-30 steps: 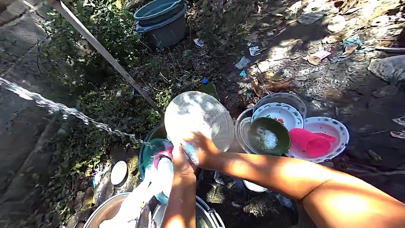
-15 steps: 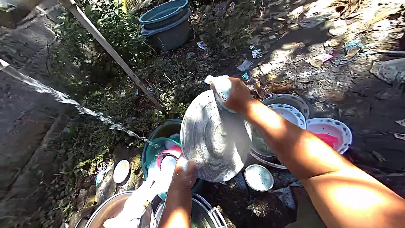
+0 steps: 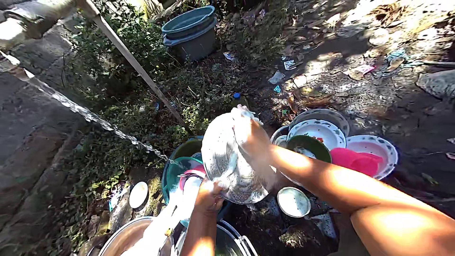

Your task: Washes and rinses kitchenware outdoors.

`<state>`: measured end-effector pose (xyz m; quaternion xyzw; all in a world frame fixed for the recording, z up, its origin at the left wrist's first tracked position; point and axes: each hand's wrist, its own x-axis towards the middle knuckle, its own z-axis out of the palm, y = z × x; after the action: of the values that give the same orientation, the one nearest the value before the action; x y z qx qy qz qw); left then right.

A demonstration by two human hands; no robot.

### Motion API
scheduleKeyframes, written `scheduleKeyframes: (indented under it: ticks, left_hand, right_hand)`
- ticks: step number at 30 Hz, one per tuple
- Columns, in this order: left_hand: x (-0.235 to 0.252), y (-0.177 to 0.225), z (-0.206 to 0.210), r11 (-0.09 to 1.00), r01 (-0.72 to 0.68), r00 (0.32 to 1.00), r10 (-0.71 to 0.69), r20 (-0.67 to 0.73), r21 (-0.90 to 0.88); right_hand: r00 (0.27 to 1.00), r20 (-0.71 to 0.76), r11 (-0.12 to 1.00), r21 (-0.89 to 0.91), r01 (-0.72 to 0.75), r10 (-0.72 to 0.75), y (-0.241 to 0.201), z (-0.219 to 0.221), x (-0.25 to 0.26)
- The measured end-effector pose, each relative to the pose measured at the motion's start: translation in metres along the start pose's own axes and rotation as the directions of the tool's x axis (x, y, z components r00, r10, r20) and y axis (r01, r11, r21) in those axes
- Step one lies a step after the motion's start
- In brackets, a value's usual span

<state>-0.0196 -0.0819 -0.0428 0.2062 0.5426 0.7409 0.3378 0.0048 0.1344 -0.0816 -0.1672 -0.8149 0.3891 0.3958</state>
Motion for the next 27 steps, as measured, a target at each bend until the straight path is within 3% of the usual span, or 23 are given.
scheduleKeyframes:
  ticks: [3,5,6,8,9,11,13,16,18,19,21,22,24,27]
  left_hand:
    - [0.006,-0.003,-0.006,0.991,0.087,0.996,-0.085,-0.023,0.097]
    - [0.005,0.002,-0.011,0.975,0.105,0.994,-0.111,0.019,0.196]
    - [0.003,0.007,-0.008,0.96,0.113,0.992,-0.123,0.024,0.257]
    - [-0.006,0.012,-0.002,0.939,0.076,0.996,-0.09,0.024,0.336]
    - [-0.012,0.01,0.0,0.942,0.05,0.998,-0.059,0.017,0.332]
    - [-0.022,0.001,0.002,0.968,0.031,1.0,-0.029,-0.011,0.25]
    - [-0.02,-0.006,-0.004,0.991,0.062,0.998,-0.062,-0.006,0.12]
    - [-0.005,0.001,-0.004,0.99,0.131,0.985,-0.137,0.107,0.061]
    - [0.003,0.005,-0.007,0.987,0.124,0.982,-0.136,0.129,0.099]
    - [0.004,0.006,-0.009,0.987,0.114,0.987,-0.126,0.103,0.113]
    - [-0.001,0.009,-0.01,0.992,0.081,0.996,-0.085,0.036,0.099]
    - [-0.004,0.01,-0.009,0.998,0.045,0.999,-0.044,-0.015,0.045]
    - [-0.004,0.012,-0.006,0.994,-0.065,0.991,0.055,-0.12,-0.083]
    - [0.017,0.01,0.007,0.968,-0.153,0.955,0.094,-0.28,-0.198]
  right_hand:
    - [0.94,0.271,0.969,0.184,0.163,-0.209,-0.074,0.009,-0.034]
    - [0.878,0.291,0.921,0.206,0.332,-0.381,-0.081,0.016,-0.019]
    - [0.879,0.215,0.898,0.219,0.38,-0.425,-0.069,0.018,-0.003]
    - [0.953,0.026,0.934,0.207,0.29,-0.301,-0.018,0.02,0.032]
    - [0.989,0.056,0.984,0.122,0.132,-0.14,0.008,0.011,0.044]
    - [0.98,0.151,0.991,-0.007,-0.132,0.132,0.033,-0.013,0.056]
    - [0.96,0.192,0.979,-0.053,-0.198,0.204,0.02,-0.029,0.053]
    - [0.98,0.176,0.996,0.016,0.087,-0.089,-0.04,-0.014,0.013]
    - [0.915,0.147,0.926,0.115,0.36,-0.375,-0.066,0.013,-0.011]
    - [0.895,0.115,0.898,0.151,0.413,-0.431,-0.064,0.022,-0.006]
    - [0.941,0.102,0.947,0.063,0.316,-0.321,-0.032,0.024,0.018]
    - [0.982,0.138,0.991,-0.029,0.134,-0.129,-0.013,0.017,0.028]
    - [0.988,0.089,0.981,-0.162,-0.11,0.125,0.026,0.012,0.033]
    - [0.983,0.105,0.975,-0.181,-0.131,0.152,0.01,0.027,-0.002]
